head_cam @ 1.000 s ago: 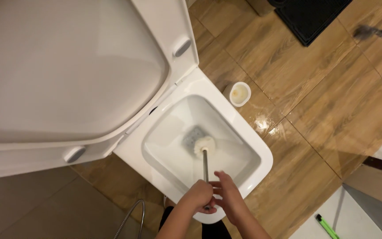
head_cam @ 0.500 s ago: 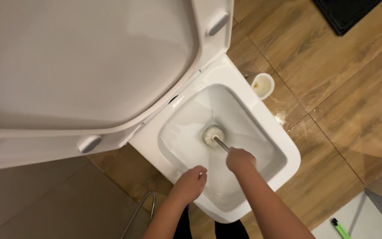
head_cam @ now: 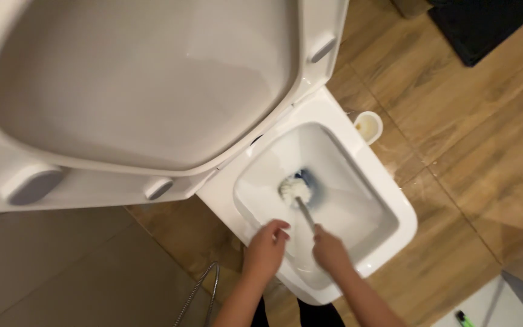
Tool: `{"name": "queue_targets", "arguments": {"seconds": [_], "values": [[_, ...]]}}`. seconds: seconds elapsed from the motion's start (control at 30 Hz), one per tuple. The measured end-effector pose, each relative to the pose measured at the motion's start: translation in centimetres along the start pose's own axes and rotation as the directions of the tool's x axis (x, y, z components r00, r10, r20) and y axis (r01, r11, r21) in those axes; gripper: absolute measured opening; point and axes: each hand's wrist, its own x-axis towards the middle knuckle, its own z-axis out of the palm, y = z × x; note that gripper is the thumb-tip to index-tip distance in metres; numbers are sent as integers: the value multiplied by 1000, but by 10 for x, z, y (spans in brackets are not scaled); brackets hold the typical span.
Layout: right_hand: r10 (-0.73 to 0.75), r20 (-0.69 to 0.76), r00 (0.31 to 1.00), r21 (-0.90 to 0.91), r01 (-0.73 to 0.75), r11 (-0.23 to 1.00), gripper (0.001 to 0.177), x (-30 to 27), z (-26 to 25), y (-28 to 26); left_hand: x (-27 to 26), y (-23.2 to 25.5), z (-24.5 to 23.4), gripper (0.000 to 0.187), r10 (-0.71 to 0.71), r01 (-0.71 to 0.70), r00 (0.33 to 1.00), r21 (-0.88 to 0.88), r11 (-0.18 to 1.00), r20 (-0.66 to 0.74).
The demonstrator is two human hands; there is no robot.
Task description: Cleaning the inside and outside of a toilet using a brush and cleaning solution.
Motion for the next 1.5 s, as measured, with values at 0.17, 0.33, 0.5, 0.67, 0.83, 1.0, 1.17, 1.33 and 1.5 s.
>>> {"name": "queue_targets", "arguments": {"seconds": [0.17, 0.33, 0.5, 0.67, 0.83, 1.0, 1.17, 1.33, 1.5], "values": [[-143, -168, 975, 419, 202, 885, 53, -96, -85, -112, -2, 21, -20, 20, 99, -228, 870, -215, 950, -483], [70, -95, 993, 549, -6, 836, 51, -71, -108, -118, -16, 48, -44, 21, 115, -214, 893, -186, 959, -435], [136, -148, 980, 644, -9, 765, 54, -91, -47, -119, -21, 29, -34, 20, 76, -184, 895, -208, 961, -440], [-129, -238, 963, 535, 241, 810, 56, -82, -81, -128, -25, 23, -32, 19, 145, -223, 878, -121, 967, -456], [99, -195, 976, 609, 42, 792, 57, -83, -46, -134, -21, -10, -23, 18, 169, -252, 846, -99, 963, -506], [-105, -440, 892, 529, 352, 772, 55, -77, -67, -134, -18, -17, -16, 21, 287, -359, 807, -42, 932, -516], [83, -314, 946, 668, 157, 728, 57, -72, -24, -144, -27, 6, -13, 20, 164, -259, 851, -128, 957, -499], [38, -17, 999, 741, -13, 671, 55, -108, -111, -168, -30, 0, -7, 19, 156, -263, 856, -155, 952, -493], [84, -118, 989, 800, 45, 598, 54, -95, -52, -159, -23, -15, -13, 20, 231, -326, 840, -116, 938, -491]]}}
